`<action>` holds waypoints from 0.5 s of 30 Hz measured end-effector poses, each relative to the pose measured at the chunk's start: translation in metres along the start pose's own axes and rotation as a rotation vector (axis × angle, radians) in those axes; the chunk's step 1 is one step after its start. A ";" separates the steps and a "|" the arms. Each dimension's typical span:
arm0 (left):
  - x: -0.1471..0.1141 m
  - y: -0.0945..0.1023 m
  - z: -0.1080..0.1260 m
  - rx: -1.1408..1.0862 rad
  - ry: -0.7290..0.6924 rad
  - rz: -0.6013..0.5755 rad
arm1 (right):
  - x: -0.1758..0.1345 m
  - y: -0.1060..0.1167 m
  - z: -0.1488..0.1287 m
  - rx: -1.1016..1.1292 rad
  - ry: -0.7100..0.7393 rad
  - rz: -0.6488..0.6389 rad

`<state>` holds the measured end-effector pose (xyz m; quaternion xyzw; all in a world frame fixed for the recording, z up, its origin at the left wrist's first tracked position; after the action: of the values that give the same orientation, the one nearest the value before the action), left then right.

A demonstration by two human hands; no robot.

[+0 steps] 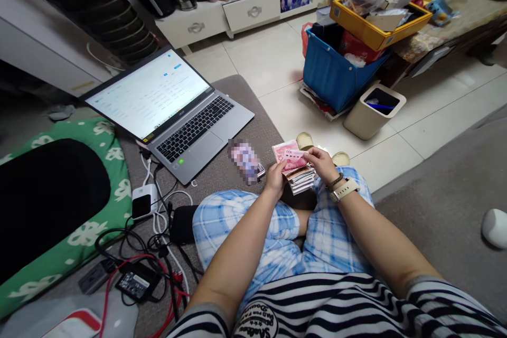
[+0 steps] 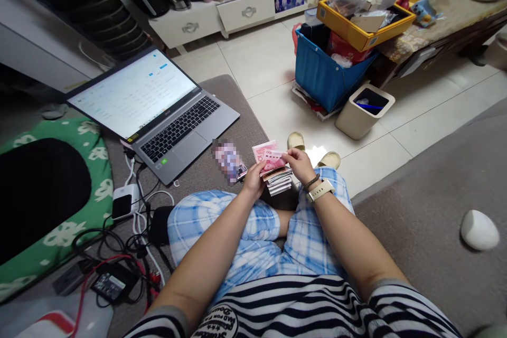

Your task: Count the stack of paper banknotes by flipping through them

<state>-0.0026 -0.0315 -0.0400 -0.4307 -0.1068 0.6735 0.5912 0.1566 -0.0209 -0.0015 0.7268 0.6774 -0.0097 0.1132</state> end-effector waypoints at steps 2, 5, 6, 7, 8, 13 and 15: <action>0.000 0.000 -0.001 -0.004 0.006 0.001 | 0.000 0.000 0.000 0.002 0.003 -0.004; 0.001 0.000 -0.002 -0.028 0.013 0.010 | 0.000 0.000 0.000 0.011 0.007 -0.002; 0.001 0.000 -0.002 -0.042 0.016 0.014 | 0.000 0.000 0.000 0.016 0.011 -0.002; 0.001 0.000 -0.003 -0.060 0.019 0.015 | 0.000 0.000 0.000 0.022 0.016 -0.003; 0.002 -0.001 -0.003 -0.080 0.023 0.014 | 0.000 0.000 0.000 0.030 0.021 -0.004; 0.006 -0.003 -0.004 -0.140 0.036 0.002 | 0.000 -0.002 -0.001 0.078 0.036 -0.021; 0.007 -0.003 -0.005 -0.139 0.041 -0.003 | -0.001 -0.002 -0.002 0.085 0.043 -0.030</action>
<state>0.0035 -0.0263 -0.0439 -0.4840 -0.1418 0.6547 0.5630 0.1539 -0.0211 0.0006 0.7207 0.6895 -0.0248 0.0674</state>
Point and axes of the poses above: each hand's wrist, its own x-axis towards the middle knuckle, its own y-axis out of the back of the hand, z = x × y, the point moved 5 cm from there along x, towards the middle knuckle, and after that the axes turned 12 degrees about -x, right-handed, at the moved point
